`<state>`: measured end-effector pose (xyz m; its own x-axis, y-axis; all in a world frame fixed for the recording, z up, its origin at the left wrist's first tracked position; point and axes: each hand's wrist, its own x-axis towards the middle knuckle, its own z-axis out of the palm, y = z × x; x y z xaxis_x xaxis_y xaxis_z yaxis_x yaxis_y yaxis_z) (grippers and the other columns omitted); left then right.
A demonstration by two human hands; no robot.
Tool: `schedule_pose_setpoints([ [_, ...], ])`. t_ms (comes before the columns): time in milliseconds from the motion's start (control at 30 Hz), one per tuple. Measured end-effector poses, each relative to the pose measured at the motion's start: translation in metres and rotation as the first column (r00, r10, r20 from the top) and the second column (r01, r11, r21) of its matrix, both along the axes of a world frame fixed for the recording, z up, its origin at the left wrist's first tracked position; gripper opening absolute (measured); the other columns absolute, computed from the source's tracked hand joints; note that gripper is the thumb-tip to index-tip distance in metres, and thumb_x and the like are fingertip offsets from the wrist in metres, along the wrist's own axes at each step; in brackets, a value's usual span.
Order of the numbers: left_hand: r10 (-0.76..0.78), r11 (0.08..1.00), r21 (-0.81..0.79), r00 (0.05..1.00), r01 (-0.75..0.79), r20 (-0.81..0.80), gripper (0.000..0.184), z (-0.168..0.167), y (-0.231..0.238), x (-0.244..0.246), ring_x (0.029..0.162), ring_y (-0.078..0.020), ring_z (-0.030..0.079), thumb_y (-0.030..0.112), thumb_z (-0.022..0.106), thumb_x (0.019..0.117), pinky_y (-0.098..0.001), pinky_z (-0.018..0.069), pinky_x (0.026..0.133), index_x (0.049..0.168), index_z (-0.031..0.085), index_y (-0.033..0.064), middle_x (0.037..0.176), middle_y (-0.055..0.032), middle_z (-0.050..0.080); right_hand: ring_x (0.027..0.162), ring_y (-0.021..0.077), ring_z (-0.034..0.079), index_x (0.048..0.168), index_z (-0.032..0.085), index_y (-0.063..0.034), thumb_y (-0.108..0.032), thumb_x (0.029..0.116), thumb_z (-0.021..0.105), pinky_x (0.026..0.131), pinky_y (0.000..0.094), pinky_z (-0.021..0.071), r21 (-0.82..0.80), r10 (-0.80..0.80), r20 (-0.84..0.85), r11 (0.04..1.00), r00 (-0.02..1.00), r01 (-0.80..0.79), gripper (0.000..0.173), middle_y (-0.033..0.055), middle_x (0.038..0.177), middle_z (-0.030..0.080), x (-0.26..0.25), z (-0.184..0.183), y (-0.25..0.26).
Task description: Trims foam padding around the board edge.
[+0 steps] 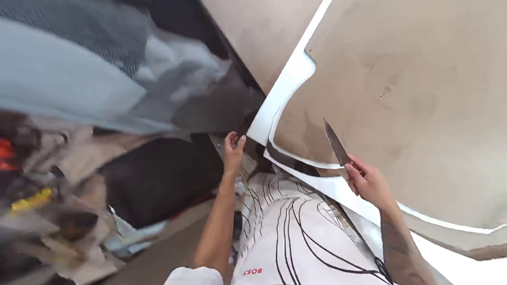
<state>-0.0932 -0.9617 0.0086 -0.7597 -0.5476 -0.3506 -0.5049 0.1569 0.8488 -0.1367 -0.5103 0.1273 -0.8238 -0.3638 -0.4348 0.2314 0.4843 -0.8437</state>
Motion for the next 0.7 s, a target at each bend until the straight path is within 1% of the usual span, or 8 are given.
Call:
schedule_pose_setpoints([
  [67, -0.208, 0.978, 0.014, 0.974, 0.207, 0.085, 0.076, 0.006, -0.022, -0.07, 0.13, -0.0207, 0.06, 0.054, 0.065, 0.0964, -0.0417, 0.0504, 0.11, 0.149, 0.046, 0.0028, 0.141, -0.014, 0.061, 0.046, 0.0142, 0.058, 0.154, 0.047, -0.0158, -0.028, 0.109, 0.05, 0.04, 0.0329, 0.0543, 0.003, -0.131, 0.006, 0.991, 0.991, 0.131, 0.047, 0.0042, 0.079, 0.069, 0.007, -0.006, -0.029],
  [167, -0.567, 0.822, 0.189, 0.8, 0.537, 0.195, 0.066, -0.003, -0.024, -0.147, 0.112, -0.0213, 0.07, 0.05, 0.072, 0.0926, -0.0452, 0.0568, 0.1, 0.138, 0.059, 0.0045, 0.123, -0.0126, 0.071, 0.049, 0.0158, 0.062, 0.155, 0.046, -0.0172, -0.028, 0.1065, 0.056, 0.044, 0.0345, 0.0577, 0.009, -0.273, -0.014, 0.962, 0.962, 0.273, 0.05, 0.0058, 0.087, 0.072, 0.007, -0.002, -0.08],
  [233, -0.67, 0.74, 0.241, 0.721, 0.628, 0.179, 0.054, -0.009, -0.028, -0.173, 0.097, -0.0219, 0.075, 0.042, 0.079, 0.0889, -0.0455, 0.0621, 0.091, 0.124, 0.068, 0.0027, 0.108, -0.013, 0.075, 0.052, 0.0164, 0.063, 0.153, 0.047, -0.0156, -0.028, 0.1055, 0.059, 0.045, 0.0343, 0.0584, -0.011, -0.386, -0.053, 0.922, 0.921, 0.386, 0.051, 0.0064, 0.092, 0.072, 0.006, 0.008, -0.113],
  [300, -0.65, 0.759, 0.183, 0.737, 0.624, 0.183, 0.049, -0.01, -0.051, -0.19, 0.094, -0.0231, 0.074, 0.039, 0.079, 0.0885, -0.0472, 0.0618, 0.089, 0.12, 0.069, 0.002, 0.104, -0.014, 0.075, 0.052, 0.0169, 0.063, 0.152, 0.047, -0.0134, -0.027, 0.1049, 0.059, 0.045, 0.0343, 0.0581, -0.016, -0.512, -0.103, 0.858, 0.853, 0.513, 0.051, 0.0069, 0.092, 0.072, 0.007, 0.02, -0.142],
  [400, -0.665, 0.746, 0.112, 0.729, 0.656, 0.164, 0.048, -0.018, -0.095, -0.21, 0.098, -0.0206, 0.073, 0.041, 0.073, 0.0927, -0.0457, 0.0602, 0.092, 0.123, 0.068, 0.0041, 0.106, -0.0122, 0.074, 0.051, 0.016, 0.063, 0.153, 0.045, -0.0128, -0.027, 0.1057, 0.057, 0.045, 0.0346, 0.0583, 0.056, -0.595, -0.152, 0.792, 0.789, 0.608, 0.051, 0.0062, 0.088, 0.071, 0.007, 0.027, -0.181],
  [533, -0.833, 0.529, 0.095, 0.495, 0.843, 0.246, 0.05, -0.027, -0.101, -0.224, 0.104, -0.0226, 0.072, 0.043, 0.064, 0.0992, -0.0475, 0.0574, 0.097, 0.132, 0.062, 0.0051, 0.112, -0.0141, 0.073, 0.058, 0.0192, 0.064, 0.158, 0.043, -0.02, -0.029, 0.1063, 0.053, 0.056, 0.0441, 0.0591, 0.327, -0.458, -0.263, 0.786, 0.849, 0.525, 0.054, 0.0077, 0.084, 0.071, -0.01, 0.017, -0.228],
  [600, -0.843, 0.474, -0.023, 0.462, 0.88, 0.275, 0.052, -0.024, -0.095, -0.23, 0.109, -0.0261, 0.07, 0.04, 0.066, 0.0987, -0.0489, 0.0557, 0.1, 0.136, 0.059, 0.0044, 0.118, -0.0167, 0.071, 0.07, 0.0237, 0.067, 0.154, 0.05, -0.0214, -0.029, 0.1067, 0.052, 0.068, 0.0469, 0.0585, 0.416, -0.374, -0.357, 0.757, 0.856, 0.504, 0.048, 0.0105, 0.09, 0.073, -0.03, 0.012, -0.245],
  [700, -0.862, 0.416, -0.279, 0.473, 0.866, 0.184, 0.071, -0.005, -0.086, -0.237, 0.136, -0.0341, 0.051, 0.032, 0.078, 0.0877, -0.0483, 0.0462, 0.112, 0.146, 0.05, 0.0052, 0.147, -0.0229, 0.051, 0.081, 0.0332, 0.071, 0.157, 0.046, -0.0344, -0.033, 0.1097, 0.045, 0.071, 0.054, 0.0582, 0.567, -0.251, -0.386, 0.695, 0.888, 0.443, 0.047, 0.0145, 0.1, 0.073, -0.075, 0.006, -0.239],
])
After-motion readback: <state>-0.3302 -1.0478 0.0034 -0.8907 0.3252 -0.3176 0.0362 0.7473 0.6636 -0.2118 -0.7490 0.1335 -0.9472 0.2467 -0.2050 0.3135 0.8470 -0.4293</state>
